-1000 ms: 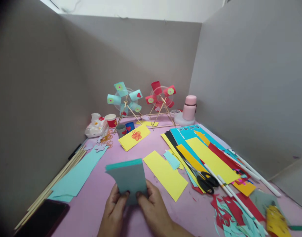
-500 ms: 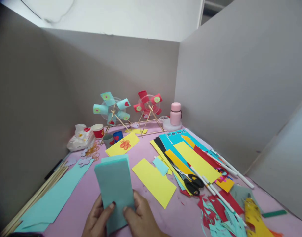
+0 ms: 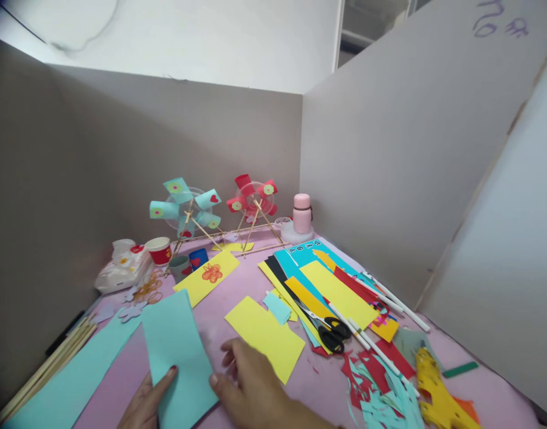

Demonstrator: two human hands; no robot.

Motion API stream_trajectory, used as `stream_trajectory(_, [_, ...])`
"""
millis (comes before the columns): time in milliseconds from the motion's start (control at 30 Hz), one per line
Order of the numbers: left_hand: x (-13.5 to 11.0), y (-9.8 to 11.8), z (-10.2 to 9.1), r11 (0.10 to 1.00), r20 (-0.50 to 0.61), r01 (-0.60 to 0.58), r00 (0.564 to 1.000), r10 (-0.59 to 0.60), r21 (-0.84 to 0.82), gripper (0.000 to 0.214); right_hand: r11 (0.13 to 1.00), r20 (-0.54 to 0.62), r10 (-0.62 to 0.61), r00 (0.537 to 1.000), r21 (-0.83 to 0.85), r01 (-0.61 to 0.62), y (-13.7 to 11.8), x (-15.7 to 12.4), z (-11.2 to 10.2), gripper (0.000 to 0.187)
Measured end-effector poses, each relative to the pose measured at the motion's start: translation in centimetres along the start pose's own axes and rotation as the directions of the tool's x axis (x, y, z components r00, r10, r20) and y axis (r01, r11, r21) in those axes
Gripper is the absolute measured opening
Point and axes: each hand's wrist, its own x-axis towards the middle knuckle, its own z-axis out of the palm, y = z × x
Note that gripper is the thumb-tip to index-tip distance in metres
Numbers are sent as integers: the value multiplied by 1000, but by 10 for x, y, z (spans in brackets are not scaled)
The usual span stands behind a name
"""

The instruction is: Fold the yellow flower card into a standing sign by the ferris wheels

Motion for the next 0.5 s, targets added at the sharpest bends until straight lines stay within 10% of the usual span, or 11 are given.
stream_trajectory(200, [-3, 5, 3, 990, -12, 71, 997, -73, -122, 36, 850, -65, 196, 979, -486, -202, 10, -14, -49, 41])
stream_trajectory(500, [-2, 5, 3, 979, -9, 96, 995, -99, -179, 43, 756, -43, 202, 978, -629, -184, 18, -24, -28, 22])
